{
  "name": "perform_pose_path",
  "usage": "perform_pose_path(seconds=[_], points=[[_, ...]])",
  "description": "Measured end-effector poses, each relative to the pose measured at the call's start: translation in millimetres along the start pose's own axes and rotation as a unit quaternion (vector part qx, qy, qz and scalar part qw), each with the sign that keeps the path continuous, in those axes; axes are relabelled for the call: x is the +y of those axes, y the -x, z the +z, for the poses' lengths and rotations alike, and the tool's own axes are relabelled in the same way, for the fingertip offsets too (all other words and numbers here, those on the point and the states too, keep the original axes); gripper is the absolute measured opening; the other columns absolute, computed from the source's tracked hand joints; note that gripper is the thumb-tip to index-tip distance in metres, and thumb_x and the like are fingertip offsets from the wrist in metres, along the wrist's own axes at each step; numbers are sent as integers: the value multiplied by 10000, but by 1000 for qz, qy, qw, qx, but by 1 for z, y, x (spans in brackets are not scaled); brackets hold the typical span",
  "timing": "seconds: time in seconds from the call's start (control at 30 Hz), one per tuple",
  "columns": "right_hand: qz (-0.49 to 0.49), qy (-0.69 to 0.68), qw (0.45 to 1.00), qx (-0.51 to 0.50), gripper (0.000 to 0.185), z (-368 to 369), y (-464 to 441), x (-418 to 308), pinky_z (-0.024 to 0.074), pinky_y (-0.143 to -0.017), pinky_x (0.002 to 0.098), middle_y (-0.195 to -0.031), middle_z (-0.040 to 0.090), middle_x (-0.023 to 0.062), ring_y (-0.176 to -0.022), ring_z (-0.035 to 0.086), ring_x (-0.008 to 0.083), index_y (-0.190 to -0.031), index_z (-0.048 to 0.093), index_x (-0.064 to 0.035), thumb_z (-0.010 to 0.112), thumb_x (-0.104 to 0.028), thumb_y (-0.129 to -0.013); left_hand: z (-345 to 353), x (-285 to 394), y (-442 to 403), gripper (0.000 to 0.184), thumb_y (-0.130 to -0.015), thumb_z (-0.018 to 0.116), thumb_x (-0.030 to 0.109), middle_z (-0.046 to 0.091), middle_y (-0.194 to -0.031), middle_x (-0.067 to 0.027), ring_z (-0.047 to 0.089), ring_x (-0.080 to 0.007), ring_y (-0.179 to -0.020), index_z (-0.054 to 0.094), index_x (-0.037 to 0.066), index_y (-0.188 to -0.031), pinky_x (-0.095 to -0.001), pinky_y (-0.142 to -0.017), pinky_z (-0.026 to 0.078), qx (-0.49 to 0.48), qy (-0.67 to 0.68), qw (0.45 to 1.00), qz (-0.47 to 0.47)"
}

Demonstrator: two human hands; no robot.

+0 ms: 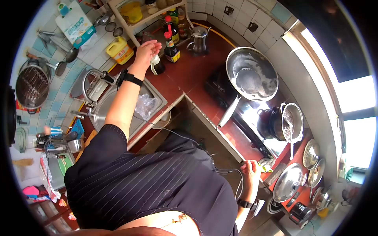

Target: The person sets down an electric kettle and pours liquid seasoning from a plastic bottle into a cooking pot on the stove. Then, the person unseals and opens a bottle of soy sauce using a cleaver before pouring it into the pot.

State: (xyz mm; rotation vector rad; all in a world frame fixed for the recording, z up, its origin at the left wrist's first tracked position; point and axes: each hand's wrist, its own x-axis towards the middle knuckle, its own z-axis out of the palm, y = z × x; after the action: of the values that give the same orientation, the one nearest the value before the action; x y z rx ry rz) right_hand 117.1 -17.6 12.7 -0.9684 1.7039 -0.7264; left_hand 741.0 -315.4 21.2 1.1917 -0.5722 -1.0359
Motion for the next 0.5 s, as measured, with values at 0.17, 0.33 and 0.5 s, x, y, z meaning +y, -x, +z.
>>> perform_pose_path(seconds=[0.17,0.33,0.5], points=[[36,-69,995,67,200,7,7,-16,400,-551,211,-707,638,2,-581,527,64,-1013,657,-70,612,-262,-1041,-10,-18,-110,205,-1004,540,103,736,-1013,-85,720,-179,-887,670,36,-1148,-288,-746,549,28,-70,997,-23],[82,-63,990,92,201,22,5,-24,414,-560,201,-727,658,31,-588,536,61,-1024,659,-43,604,-235,-1048,-13,-49,-220,241,-938,690,222,719,-1009,-32,683,-145,-872,692,79,-1131,-276,-740,548,4,-175,981,-80],[121,-62,981,140,199,47,13,-52,417,-563,202,-731,655,26,-594,535,58,-1013,658,-44,608,-234,-1046,-3,-69,-276,272,-833,797,305,646,-879,12,600,-128,-825,703,113,-1003,-319,-733,486,5,-211,963,-165]])
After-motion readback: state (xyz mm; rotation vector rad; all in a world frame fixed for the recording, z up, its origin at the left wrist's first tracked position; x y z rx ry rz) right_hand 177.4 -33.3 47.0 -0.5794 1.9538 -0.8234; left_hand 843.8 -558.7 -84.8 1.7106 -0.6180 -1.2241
